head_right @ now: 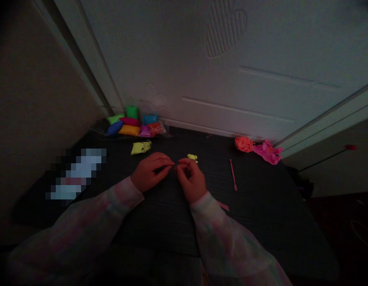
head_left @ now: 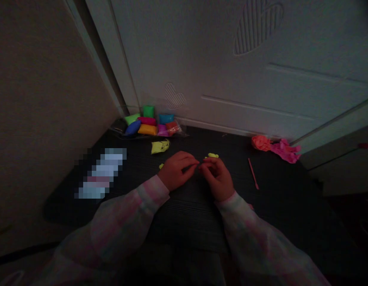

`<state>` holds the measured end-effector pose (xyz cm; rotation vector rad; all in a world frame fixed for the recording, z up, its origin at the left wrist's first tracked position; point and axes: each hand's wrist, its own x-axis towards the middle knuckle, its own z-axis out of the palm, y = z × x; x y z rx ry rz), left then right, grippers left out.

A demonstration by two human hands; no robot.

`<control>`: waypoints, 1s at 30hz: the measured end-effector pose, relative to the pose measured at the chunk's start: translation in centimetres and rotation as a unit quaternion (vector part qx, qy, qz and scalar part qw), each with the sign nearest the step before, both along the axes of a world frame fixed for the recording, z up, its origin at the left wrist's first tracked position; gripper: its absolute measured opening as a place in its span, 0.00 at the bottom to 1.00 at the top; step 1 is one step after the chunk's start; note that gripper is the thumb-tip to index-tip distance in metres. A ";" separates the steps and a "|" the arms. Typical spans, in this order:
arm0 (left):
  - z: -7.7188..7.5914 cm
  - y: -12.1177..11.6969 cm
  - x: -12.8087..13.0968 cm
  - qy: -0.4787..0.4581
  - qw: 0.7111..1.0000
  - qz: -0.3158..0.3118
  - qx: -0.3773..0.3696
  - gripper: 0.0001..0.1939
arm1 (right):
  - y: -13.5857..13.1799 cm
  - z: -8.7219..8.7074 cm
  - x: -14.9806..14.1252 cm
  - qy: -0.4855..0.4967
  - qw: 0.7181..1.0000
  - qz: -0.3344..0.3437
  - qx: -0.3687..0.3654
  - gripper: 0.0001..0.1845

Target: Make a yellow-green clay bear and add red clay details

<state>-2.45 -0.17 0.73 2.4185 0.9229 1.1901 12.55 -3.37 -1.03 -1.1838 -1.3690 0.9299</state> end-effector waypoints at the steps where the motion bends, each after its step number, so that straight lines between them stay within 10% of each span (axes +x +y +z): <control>1: 0.0 0.0 0.0 -0.008 1.000 0.010 0.009 0.07 | 0.0 0.0 0.0 -0.015 1.000 0.000 0.009 0.09; 11: -0.3 0.5 -0.2 -0.076 0.993 0.089 0.013 0.05 | -0.7 0.4 -0.4 -0.288 0.948 0.109 0.084 0.04; 19: -0.2 0.3 -0.4 -0.064 0.995 0.079 -0.005 0.06 | -3.5 -0.4 -0.1 -0.528 0.798 0.142 0.252 0.10; 30: -0.3 0.3 -0.3 -0.043 0.996 0.078 -0.006 0.07 | -4.7 0.3 0.6 -0.564 0.794 0.161 0.159 0.24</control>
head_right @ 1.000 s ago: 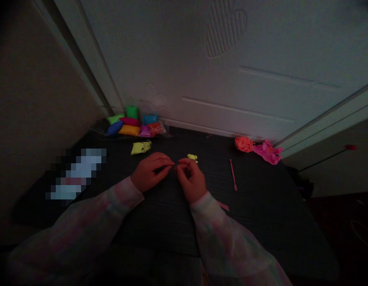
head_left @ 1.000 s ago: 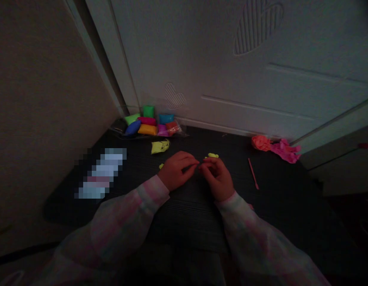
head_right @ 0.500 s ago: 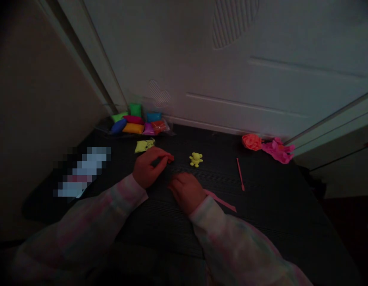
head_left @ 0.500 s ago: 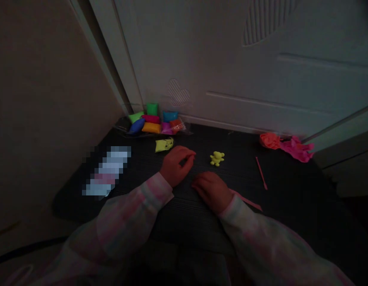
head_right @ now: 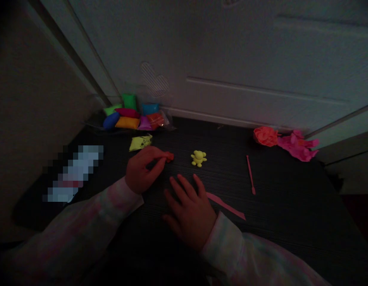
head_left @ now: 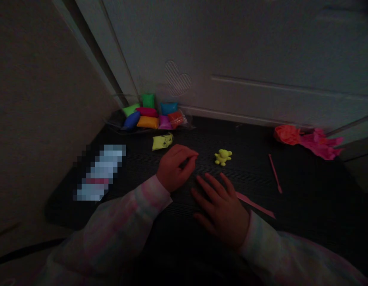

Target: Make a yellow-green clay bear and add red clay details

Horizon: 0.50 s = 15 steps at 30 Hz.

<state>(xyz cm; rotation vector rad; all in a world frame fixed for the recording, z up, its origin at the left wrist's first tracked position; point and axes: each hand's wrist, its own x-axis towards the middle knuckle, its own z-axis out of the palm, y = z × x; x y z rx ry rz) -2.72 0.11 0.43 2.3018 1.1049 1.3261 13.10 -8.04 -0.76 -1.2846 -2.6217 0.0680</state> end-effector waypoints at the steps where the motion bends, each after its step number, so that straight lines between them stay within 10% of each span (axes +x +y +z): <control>1: 0.0 0.0 0.0 -0.002 1.000 -0.001 0.001 0.06 | 0.0 0.1 0.0 -0.005 1.000 0.017 -0.012 0.25; 15: -0.2 0.1 0.0 0.000 1.000 0.001 -0.007 0.06 | 0.3 0.3 0.3 -0.007 0.999 -0.023 -0.036 0.30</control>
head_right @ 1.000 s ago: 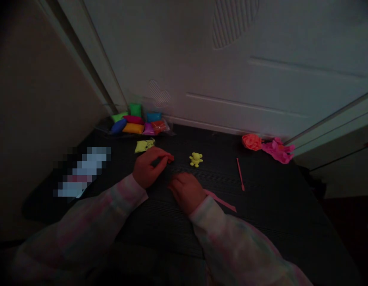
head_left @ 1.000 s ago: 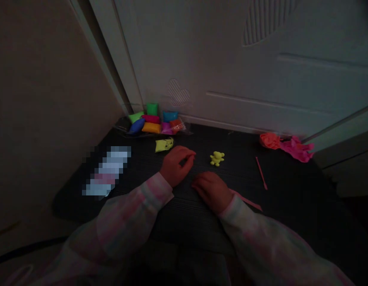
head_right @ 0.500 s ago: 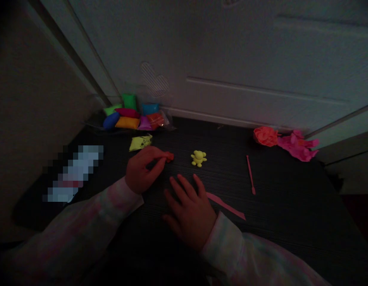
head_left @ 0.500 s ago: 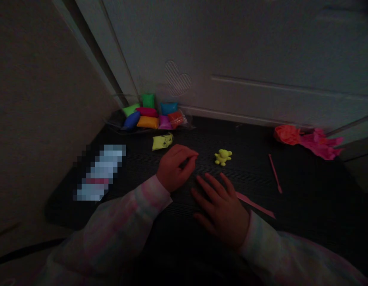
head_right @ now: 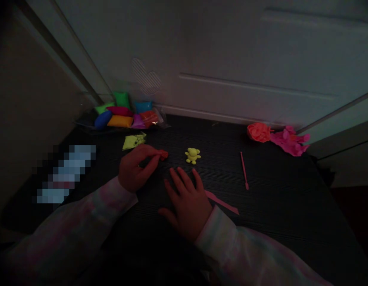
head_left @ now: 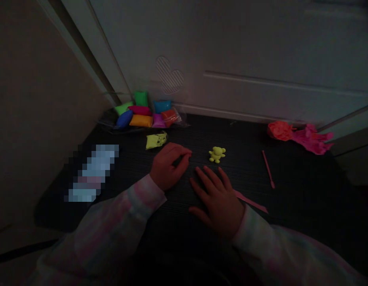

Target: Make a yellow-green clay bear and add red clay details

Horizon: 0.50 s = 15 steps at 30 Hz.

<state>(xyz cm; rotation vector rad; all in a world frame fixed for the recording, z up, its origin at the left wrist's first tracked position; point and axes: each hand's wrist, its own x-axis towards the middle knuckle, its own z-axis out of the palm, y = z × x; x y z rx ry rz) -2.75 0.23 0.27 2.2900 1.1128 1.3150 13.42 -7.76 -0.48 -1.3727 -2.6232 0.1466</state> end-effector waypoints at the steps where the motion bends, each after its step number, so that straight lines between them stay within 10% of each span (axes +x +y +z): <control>1: 0.0 0.0 0.0 0.000 1.000 0.001 -0.001 0.06 | 0.0 0.0 0.0 0.001 1.000 0.019 0.003 0.29; 15: 0.0 0.0 0.0 0.008 1.000 0.002 -0.008 0.07 | 0.1 0.3 0.0 -0.013 1.000 -0.013 0.007 0.30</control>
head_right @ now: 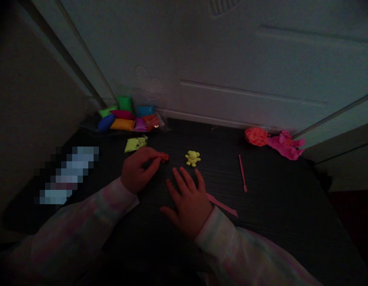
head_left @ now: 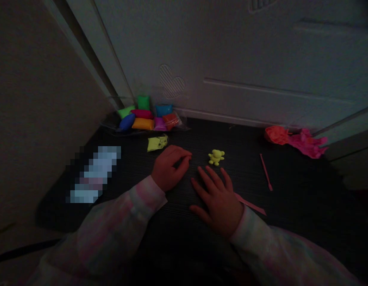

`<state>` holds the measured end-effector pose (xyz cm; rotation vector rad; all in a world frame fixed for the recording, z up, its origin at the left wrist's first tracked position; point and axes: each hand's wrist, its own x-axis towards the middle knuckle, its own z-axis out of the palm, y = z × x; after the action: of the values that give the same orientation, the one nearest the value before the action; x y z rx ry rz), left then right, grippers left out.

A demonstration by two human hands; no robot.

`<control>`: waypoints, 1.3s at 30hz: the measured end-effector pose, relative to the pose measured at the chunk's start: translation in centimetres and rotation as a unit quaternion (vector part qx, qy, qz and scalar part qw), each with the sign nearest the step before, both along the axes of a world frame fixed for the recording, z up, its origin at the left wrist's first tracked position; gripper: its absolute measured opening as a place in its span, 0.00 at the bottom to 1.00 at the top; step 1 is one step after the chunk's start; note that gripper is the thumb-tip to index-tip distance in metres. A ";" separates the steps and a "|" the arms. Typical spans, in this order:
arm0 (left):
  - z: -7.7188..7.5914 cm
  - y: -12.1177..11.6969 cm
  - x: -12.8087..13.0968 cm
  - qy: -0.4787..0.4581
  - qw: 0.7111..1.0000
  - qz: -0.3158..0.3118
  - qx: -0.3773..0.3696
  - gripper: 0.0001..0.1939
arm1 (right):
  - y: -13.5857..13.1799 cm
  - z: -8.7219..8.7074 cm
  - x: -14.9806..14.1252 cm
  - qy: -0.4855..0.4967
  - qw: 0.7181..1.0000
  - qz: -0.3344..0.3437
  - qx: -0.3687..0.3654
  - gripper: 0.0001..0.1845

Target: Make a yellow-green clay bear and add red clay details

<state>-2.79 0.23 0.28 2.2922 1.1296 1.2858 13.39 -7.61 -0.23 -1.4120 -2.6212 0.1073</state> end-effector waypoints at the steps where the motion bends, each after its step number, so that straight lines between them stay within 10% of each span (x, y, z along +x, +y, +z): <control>1: 0.0 0.0 0.0 0.003 1.000 0.000 -0.001 0.07 | 0.0 0.0 0.0 -0.003 1.000 0.017 -0.001 0.30; 39: 0.0 -0.1 0.1 -0.003 1.000 -0.005 0.014 0.06 | 0.0 0.0 0.5 -0.029 0.997 0.067 0.003 0.28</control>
<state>-2.70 0.12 0.27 2.3095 1.1025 1.3121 13.89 -7.59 -0.26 -1.2540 -2.7608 0.0757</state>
